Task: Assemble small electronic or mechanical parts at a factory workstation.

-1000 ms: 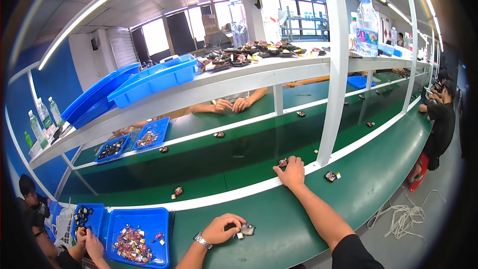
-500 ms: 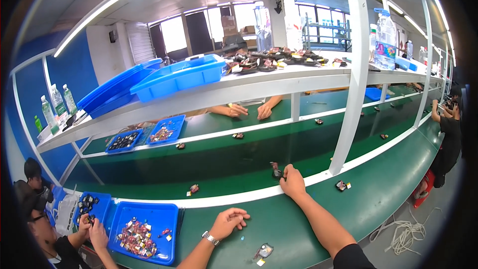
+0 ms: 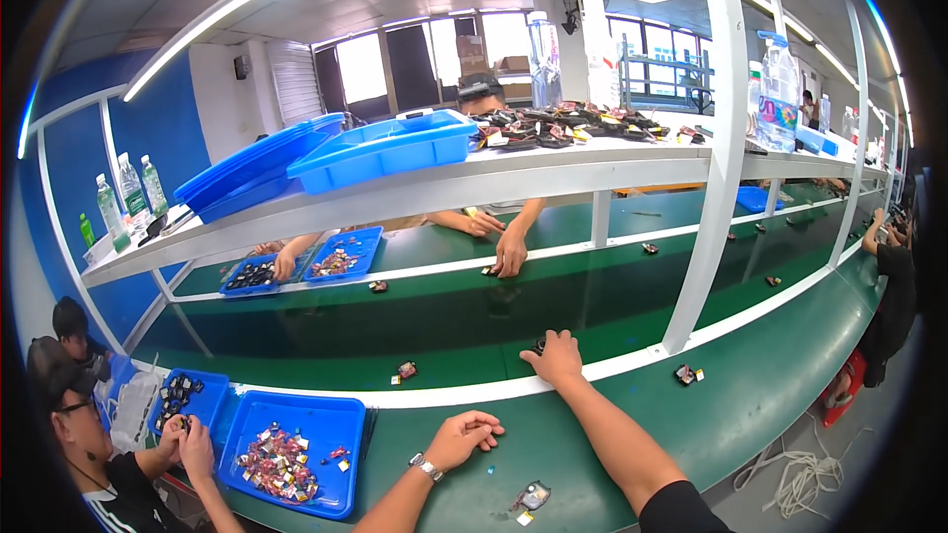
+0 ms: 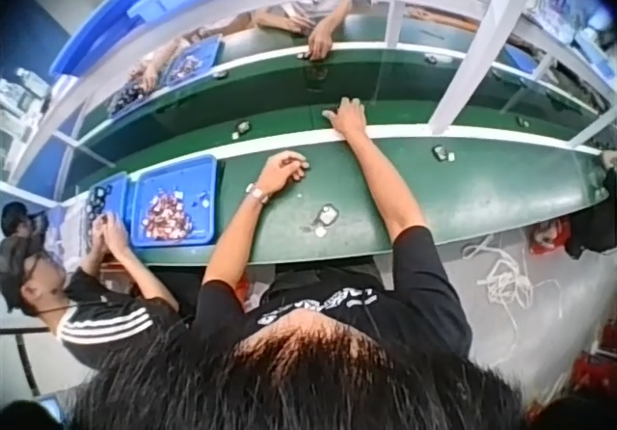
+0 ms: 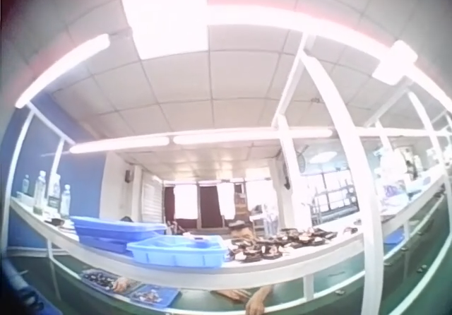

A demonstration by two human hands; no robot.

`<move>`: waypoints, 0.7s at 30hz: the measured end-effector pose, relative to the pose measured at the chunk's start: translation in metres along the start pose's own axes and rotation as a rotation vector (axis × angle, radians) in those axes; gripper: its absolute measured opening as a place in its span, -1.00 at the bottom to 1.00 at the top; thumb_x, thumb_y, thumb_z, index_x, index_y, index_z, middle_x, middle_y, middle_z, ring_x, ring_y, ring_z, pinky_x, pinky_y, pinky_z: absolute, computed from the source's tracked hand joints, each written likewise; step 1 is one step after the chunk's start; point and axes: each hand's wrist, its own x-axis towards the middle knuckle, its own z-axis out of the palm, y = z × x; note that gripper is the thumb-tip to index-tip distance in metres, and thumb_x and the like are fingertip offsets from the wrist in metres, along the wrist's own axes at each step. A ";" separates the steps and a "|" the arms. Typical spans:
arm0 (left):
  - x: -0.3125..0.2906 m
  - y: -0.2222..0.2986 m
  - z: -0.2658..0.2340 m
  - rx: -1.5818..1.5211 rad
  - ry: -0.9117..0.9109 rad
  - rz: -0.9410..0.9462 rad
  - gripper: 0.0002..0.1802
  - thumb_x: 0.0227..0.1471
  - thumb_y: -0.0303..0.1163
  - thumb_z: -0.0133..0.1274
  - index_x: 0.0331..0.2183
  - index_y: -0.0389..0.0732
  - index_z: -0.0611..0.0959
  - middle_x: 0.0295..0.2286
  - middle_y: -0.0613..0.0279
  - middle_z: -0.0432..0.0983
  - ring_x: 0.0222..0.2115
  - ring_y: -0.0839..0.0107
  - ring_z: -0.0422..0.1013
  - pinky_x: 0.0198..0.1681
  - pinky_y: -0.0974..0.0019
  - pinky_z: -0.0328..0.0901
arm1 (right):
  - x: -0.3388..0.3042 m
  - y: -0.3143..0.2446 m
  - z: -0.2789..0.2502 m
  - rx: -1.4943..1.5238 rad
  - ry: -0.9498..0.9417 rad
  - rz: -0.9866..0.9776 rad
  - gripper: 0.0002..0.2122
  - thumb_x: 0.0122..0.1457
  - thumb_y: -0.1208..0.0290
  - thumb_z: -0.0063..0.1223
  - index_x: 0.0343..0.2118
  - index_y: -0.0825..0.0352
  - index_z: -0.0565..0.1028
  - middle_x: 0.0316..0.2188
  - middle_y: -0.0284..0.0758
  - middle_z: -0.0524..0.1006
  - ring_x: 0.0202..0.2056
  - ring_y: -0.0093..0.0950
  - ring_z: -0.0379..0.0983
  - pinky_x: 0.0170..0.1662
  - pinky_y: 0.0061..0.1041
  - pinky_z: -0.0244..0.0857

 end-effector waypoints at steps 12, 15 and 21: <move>0.003 -0.001 0.005 -0.138 0.072 0.069 -0.79 0.17 -0.53 -0.08 -0.16 -0.38 0.52 -0.26 0.04 0.56 -0.40 0.44 0.50 -0.30 0.41 0.43 | 0.010 0.033 0.008 1.092 -0.480 0.062 -0.69 0.32 0.24 -0.15 -0.34 0.38 0.54 -0.48 -0.35 0.55 -0.50 -0.63 0.46 -0.43 -0.65 0.34; 0.002 -0.005 0.000 -0.144 0.147 0.114 -0.78 0.16 -0.53 -0.06 -0.14 -0.38 0.50 -0.25 0.05 0.55 -0.39 0.43 0.49 -0.32 0.41 0.44 | -0.030 0.012 -0.007 1.199 -0.713 0.028 -0.70 0.34 0.26 -0.19 -0.24 0.41 0.51 -0.42 -0.33 0.56 -0.45 -0.63 0.46 -0.39 -0.68 0.33; 0.005 -0.001 0.004 -0.184 0.231 0.142 -0.68 0.20 -0.44 -0.09 -0.04 -0.38 0.44 -0.19 0.02 0.50 -0.31 0.40 0.48 -0.29 0.37 0.45 | -0.067 -0.008 -0.017 1.088 -0.820 -0.085 -0.71 0.33 0.32 -0.16 -0.02 0.38 0.46 -0.42 -0.42 0.52 -0.49 -0.69 0.40 -0.41 -0.71 0.28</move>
